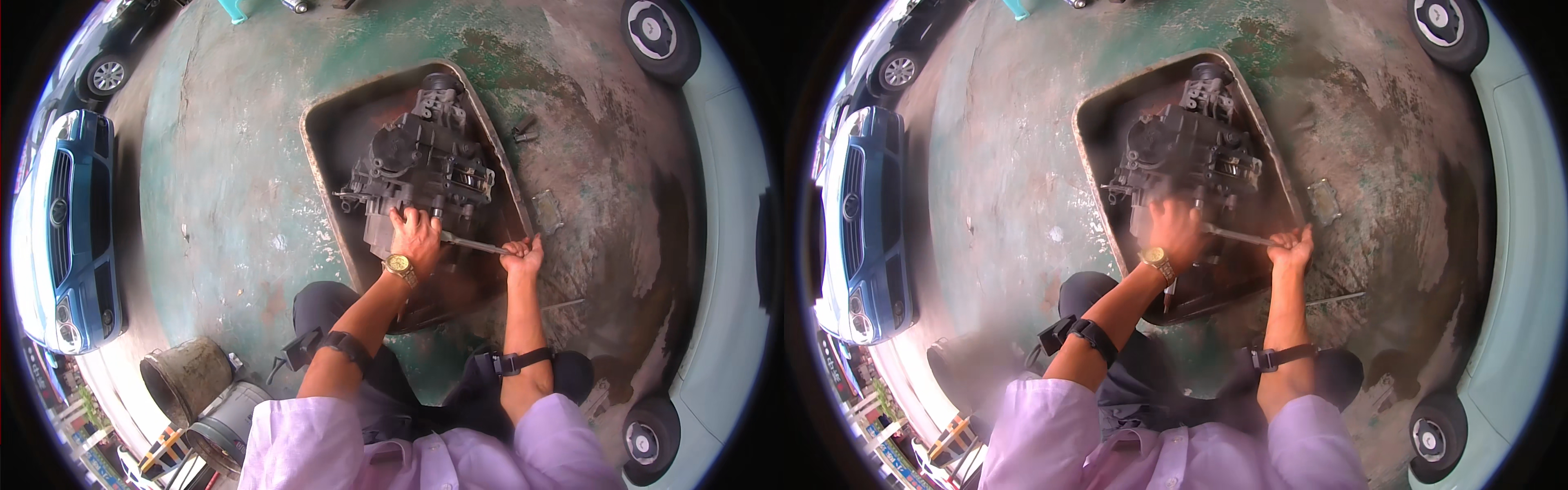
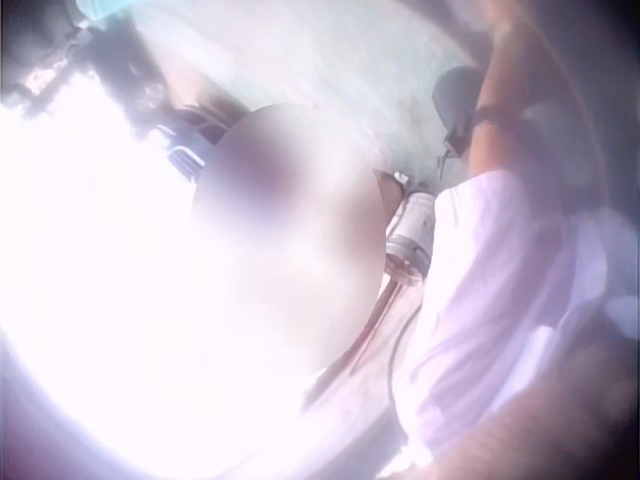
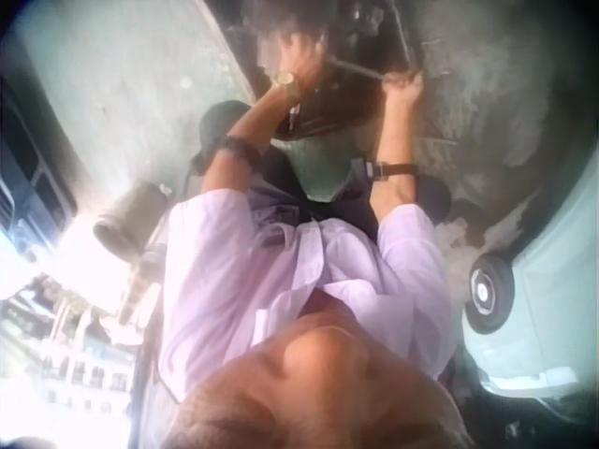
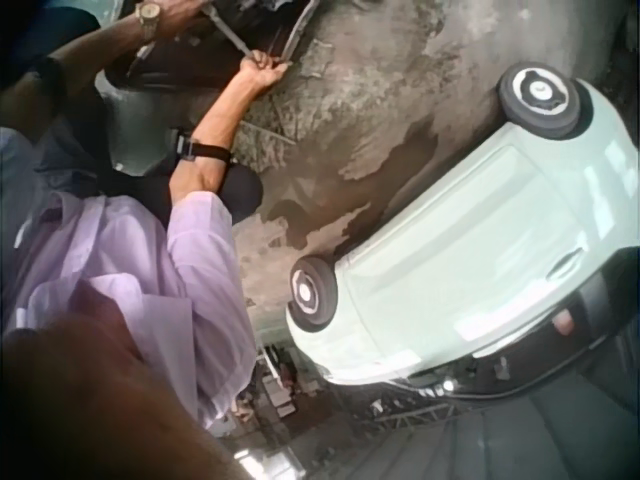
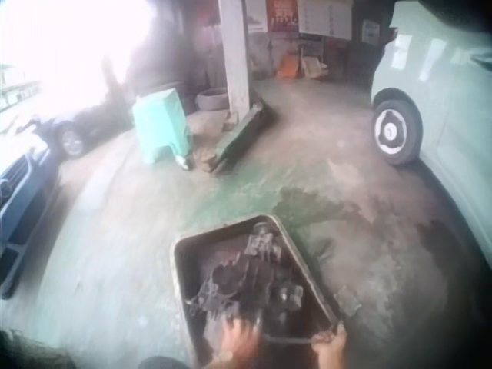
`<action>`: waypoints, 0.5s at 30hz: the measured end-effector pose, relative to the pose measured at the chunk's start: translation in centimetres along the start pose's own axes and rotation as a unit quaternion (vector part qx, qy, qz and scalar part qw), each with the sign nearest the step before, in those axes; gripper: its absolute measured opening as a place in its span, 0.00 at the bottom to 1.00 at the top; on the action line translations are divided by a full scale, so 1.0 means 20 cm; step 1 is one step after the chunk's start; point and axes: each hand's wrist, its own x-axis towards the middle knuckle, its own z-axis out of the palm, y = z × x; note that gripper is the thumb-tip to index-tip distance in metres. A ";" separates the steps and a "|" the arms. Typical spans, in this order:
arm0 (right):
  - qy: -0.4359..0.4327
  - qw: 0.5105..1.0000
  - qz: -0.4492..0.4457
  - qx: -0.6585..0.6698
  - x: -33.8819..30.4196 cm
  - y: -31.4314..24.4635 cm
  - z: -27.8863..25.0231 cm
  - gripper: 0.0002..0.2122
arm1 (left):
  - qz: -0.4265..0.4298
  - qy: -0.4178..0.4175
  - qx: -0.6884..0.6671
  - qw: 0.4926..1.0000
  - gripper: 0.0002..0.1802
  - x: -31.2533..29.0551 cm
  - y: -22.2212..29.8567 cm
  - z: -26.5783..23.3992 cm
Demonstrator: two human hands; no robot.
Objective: The person is working on a car engine with another individual. They use tools to tighten bolts and adjust components within the engine block.
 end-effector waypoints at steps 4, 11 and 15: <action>0.029 0.999 -0.023 -0.003 0.02 0.00 0.00 0.19 | 0.001 -0.026 -0.026 0.999 0.25 0.00 0.00 -0.01; 0.028 0.998 -0.031 -0.042 0.03 0.00 -0.02 0.19 | 0.001 -0.031 -0.031 0.999 0.17 0.01 -0.01 -0.04; 0.041 0.997 -0.037 -0.047 0.04 -0.01 -0.03 0.18 | 0.000 -0.020 -0.025 0.999 0.16 0.01 0.00 -0.03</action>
